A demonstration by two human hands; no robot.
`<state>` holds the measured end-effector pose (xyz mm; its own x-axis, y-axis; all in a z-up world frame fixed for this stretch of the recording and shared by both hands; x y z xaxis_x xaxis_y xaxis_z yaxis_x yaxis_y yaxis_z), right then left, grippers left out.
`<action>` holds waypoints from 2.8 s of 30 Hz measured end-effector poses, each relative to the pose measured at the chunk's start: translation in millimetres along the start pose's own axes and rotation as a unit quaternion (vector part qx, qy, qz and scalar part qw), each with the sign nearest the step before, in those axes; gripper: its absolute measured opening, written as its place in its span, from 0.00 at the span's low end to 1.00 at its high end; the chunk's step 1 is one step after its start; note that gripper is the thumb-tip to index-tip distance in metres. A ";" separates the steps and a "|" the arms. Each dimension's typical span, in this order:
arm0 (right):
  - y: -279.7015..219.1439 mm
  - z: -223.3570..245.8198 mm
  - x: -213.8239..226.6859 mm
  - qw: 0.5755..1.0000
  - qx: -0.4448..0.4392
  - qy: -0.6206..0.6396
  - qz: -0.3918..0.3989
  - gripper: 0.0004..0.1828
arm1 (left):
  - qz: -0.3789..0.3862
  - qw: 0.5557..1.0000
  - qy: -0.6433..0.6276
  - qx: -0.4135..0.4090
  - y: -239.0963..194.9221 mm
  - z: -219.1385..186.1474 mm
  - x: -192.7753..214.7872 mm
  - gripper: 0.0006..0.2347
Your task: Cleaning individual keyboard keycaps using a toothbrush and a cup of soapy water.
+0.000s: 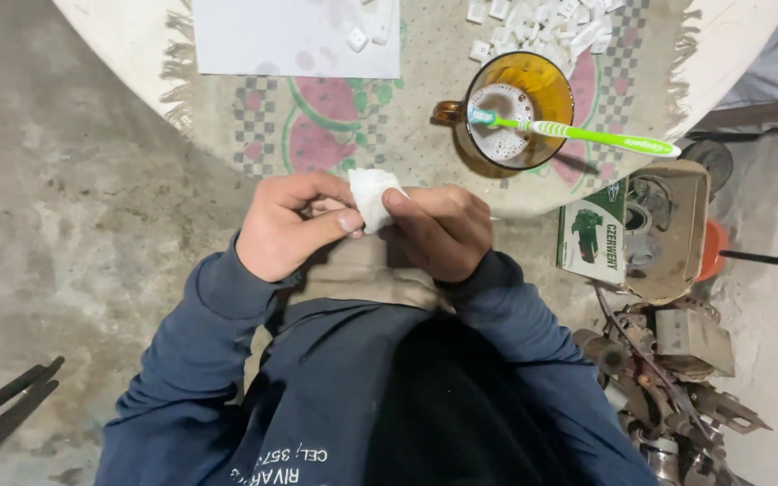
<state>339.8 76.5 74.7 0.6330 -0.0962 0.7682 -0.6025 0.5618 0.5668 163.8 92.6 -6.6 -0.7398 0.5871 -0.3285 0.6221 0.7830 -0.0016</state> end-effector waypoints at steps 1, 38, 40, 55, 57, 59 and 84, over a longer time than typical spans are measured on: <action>-0.4 -4.0 0.5 1.000 -0.009 0.015 0.008 0.26 | -0.034 0.999 -0.010 0.005 -0.8 4.7 3.9 0.06; -0.2 -30.0 -27.4 0.989 -0.118 0.088 -0.023 0.21 | -0.085 0.993 -0.066 -0.039 15.2 16.5 21.1 0.05; 0.6 -28.9 -28.3 0.992 -0.103 0.066 -0.022 0.20 | -0.072 0.994 -0.069 -0.053 15.6 18.6 21.5 0.05; -22.5 -44.2 -34.0 0.962 -0.191 0.190 -0.053 0.19 | -0.058 0.986 -0.122 -0.097 14.2 8.0 20.3 0.12; -12.6 -40.4 -33.4 0.975 -0.156 0.159 -0.024 0.19 | -0.059 0.987 -0.106 -0.103 14.2 11.7 19.9 0.13; -5.8 -36.8 -35.7 0.985 -0.119 0.127 0.003 0.20 | -0.061 0.988 -0.088 -0.111 14.7 11.4 20.3 0.14; -26.9 -47.4 -36.7 0.945 -0.217 0.227 -0.087 0.18 | -0.020 0.999 0.006 -0.041 18.3 0.0 7.4 0.22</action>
<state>355.9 103.8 17.2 0.9072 0.0893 0.4110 -0.2763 0.8633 0.4224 169.7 111.3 -9.1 -0.7674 0.5564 -0.3187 0.5684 0.8203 0.0634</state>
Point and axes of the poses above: each hand's wrist, its own y-axis towards the middle knuckle, its own x-axis out of the back of the hand, z = x × y, the point moved 6 cm from there along y, towards the middle knuckle, and after that the axes turned 12 degrees about z, right-handed, at the moved point
